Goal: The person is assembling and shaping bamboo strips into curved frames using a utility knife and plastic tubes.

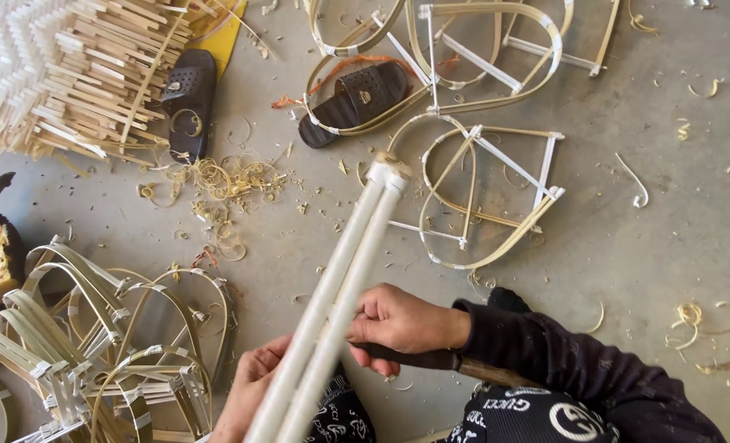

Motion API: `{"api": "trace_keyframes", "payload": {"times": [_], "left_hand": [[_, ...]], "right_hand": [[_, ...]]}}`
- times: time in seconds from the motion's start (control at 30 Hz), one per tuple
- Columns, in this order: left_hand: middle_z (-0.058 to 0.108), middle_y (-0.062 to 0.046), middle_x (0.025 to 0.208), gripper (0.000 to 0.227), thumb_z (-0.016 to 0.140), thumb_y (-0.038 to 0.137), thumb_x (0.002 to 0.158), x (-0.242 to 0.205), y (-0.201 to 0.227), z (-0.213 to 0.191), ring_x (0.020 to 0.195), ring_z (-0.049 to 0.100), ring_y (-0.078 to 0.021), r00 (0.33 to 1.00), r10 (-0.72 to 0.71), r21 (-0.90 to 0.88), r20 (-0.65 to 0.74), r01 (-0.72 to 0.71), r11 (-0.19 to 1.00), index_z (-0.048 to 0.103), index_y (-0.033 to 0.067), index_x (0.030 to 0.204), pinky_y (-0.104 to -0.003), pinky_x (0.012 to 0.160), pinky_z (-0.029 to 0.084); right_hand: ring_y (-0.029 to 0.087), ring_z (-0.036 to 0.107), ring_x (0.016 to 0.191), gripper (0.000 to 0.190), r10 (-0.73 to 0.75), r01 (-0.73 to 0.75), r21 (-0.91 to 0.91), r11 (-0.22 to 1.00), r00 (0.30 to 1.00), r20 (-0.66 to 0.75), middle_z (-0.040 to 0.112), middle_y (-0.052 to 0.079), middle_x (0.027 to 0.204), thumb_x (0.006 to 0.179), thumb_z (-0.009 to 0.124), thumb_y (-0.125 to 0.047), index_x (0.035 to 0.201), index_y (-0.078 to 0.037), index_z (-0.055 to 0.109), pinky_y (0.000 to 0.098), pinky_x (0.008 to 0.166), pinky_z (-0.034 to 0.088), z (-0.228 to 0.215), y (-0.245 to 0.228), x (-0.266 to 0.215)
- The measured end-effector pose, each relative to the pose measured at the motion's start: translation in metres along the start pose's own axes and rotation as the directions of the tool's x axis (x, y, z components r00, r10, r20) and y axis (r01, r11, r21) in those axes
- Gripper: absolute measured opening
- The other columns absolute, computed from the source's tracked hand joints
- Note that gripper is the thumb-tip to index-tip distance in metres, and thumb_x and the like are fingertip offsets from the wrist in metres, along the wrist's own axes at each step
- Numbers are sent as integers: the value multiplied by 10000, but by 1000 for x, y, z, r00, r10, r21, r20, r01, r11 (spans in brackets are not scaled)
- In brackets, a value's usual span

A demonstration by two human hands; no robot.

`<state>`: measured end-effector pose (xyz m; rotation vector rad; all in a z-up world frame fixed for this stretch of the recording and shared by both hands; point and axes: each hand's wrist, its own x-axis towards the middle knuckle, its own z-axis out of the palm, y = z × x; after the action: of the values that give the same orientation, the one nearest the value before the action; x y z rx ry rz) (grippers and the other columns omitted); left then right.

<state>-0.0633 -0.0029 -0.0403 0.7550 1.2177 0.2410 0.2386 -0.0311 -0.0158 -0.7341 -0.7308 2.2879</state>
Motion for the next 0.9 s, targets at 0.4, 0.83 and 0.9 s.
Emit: {"api": "trace_keyframes", "payload": {"times": [0.4, 0.83, 0.9], "left_hand": [[794, -95, 861, 426, 637, 219, 923, -16, 59, 65, 625, 695, -101, 999, -4, -46, -47, 2, 999, 701, -59, 1240, -251, 549, 559], [787, -109, 833, 408, 669, 214, 897, -29, 89, 82, 627, 705, -142, 982, -112, -54, -154, 104, 993, 693, -50, 1207, -275, 568, 577], [659, -43, 659, 393, 606, 292, 871, -29, 91, 82, 414, 578, -156, 1000, -20, 103, 6, 19, 994, 693, 41, 1161, -298, 369, 468]], "right_hand": [[94, 593, 462, 193, -44, 47, 43, 998, 998, -52, 638, 63, 692, 1032, 579, -85, 1170, 2, 683, 239, 380, 468, 15, -30, 0], [115, 619, 485, 237, -70, 65, -58, 996, 994, -85, 661, 80, 705, 1061, 575, -127, 1110, 99, 625, 256, 395, 496, 0, -21, -6], [98, 610, 466, 345, -16, 14, -37, 999, 999, -52, 654, 49, 685, 1027, 543, -172, 1348, -53, 504, 241, 405, 502, -3, -18, -2]]}}
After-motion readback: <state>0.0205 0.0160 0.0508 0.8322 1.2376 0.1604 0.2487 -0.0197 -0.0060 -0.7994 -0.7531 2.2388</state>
